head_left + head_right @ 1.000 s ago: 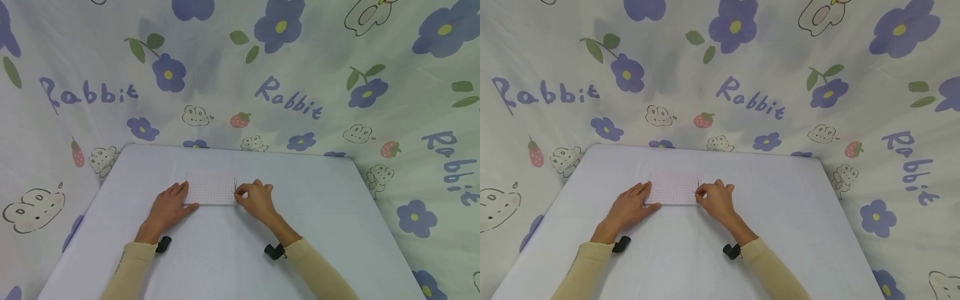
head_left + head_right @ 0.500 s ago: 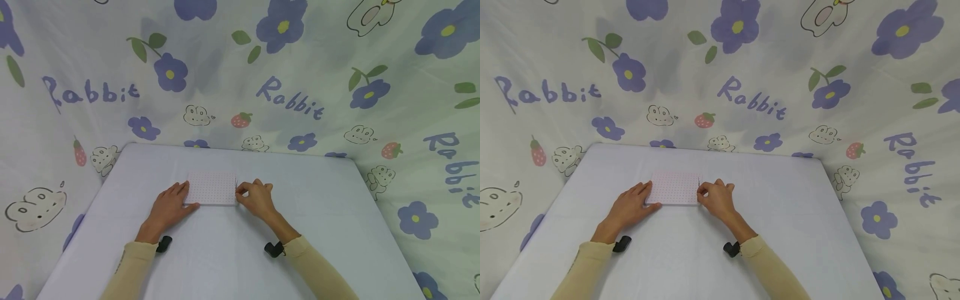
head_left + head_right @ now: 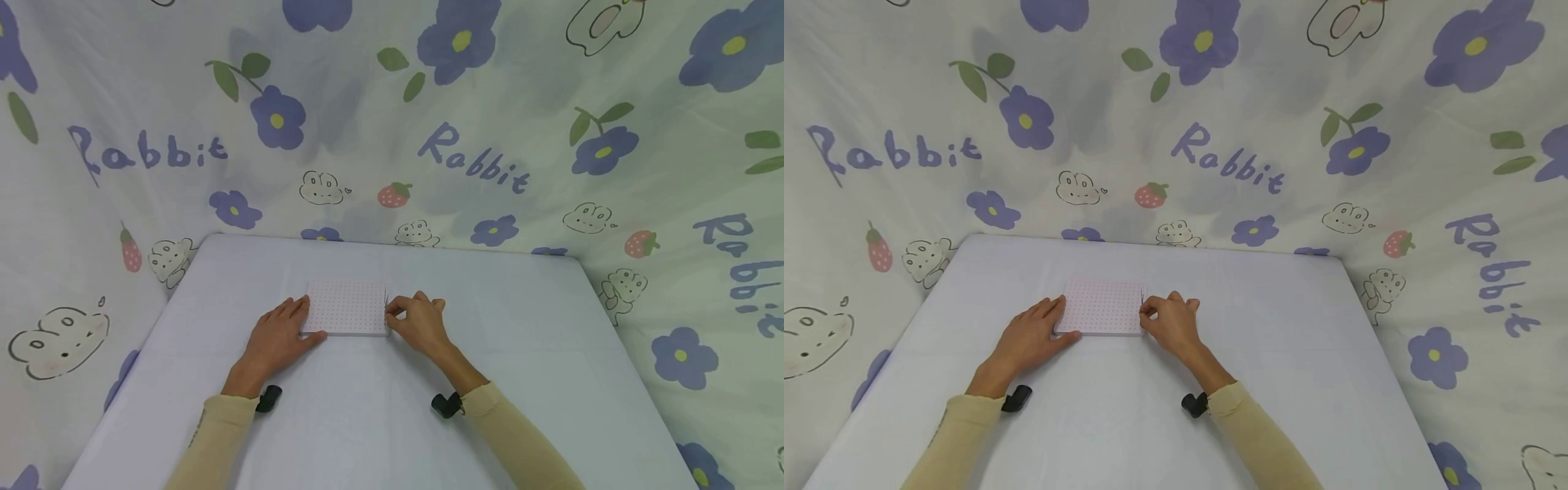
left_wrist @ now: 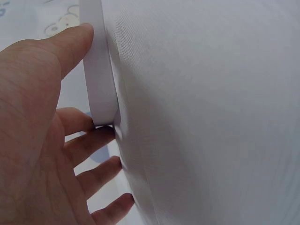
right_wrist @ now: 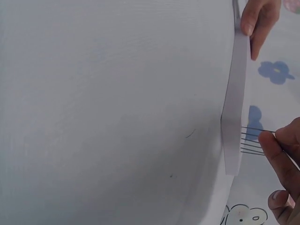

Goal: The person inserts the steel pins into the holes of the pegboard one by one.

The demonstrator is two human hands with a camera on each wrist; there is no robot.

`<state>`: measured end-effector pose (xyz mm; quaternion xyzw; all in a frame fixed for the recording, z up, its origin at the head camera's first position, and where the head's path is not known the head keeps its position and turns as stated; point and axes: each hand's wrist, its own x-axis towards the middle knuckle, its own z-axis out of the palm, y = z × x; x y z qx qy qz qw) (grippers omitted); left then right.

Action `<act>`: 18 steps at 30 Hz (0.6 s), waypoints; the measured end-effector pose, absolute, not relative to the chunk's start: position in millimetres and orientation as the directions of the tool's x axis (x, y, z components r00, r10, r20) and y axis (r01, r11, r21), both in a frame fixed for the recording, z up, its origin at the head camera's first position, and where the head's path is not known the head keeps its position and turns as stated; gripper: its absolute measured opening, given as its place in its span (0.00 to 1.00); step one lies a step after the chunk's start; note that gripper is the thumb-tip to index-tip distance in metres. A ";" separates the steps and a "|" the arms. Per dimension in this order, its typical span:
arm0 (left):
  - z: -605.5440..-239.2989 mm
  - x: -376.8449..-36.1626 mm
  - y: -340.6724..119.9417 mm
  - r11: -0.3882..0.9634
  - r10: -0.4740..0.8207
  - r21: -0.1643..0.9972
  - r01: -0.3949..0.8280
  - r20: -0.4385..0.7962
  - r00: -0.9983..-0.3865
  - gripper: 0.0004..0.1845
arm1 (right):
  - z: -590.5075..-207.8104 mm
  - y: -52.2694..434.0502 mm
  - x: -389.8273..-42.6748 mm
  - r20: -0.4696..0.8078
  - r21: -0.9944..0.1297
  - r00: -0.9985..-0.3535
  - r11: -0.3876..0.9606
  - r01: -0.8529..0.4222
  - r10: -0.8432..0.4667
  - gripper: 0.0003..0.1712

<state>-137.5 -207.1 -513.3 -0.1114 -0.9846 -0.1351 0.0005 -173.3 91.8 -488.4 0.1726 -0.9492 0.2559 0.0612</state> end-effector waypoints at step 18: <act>-508.9 -137.5 -209.0 0.936 0.226 0.276 0.218 0.006 -0.974 0.48 | -485.7 96.2 -172.1 0.140 -0.448 -0.953 0.841 -0.303 -0.269 0.08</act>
